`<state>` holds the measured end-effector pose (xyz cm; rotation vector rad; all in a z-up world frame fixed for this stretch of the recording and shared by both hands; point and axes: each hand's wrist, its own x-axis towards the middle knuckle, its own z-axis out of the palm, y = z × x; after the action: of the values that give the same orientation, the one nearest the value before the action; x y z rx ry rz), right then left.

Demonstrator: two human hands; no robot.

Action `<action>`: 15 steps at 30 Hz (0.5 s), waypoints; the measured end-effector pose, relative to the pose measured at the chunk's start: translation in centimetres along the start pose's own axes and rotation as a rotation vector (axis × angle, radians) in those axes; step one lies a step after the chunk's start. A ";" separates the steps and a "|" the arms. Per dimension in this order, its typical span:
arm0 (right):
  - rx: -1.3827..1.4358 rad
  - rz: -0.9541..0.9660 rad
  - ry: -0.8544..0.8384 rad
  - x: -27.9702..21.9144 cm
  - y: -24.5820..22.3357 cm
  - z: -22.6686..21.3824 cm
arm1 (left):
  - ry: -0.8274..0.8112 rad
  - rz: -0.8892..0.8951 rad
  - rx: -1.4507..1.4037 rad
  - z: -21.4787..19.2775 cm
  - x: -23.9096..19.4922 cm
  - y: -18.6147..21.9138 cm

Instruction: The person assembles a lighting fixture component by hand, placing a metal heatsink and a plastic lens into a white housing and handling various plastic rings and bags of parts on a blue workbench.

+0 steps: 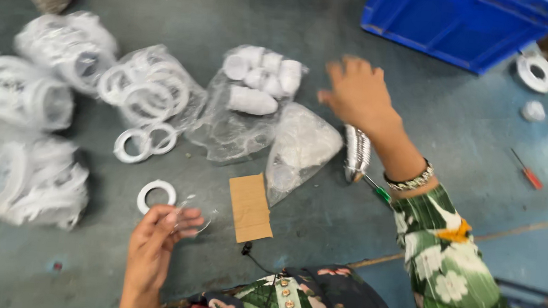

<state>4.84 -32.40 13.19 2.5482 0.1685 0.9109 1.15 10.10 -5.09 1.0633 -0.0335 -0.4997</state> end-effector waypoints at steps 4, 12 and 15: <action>0.282 0.188 -0.930 -3.4 1.2 2.7 | 0.022 0.014 -0.004 -1.6 0.5 -1.2; 0.730 0.168 -0.981 -3.2 5.1 1.3 | -0.019 -0.079 0.010 -2.2 4.1 -2.2; 0.830 0.091 -0.448 -2.0 0.2 3.3 | -0.024 -0.101 0.006 -0.7 4.5 -1.8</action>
<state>5.34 -34.23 9.78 3.4712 0.3519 0.2808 4.64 8.10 -7.91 1.0683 -0.0022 -0.6038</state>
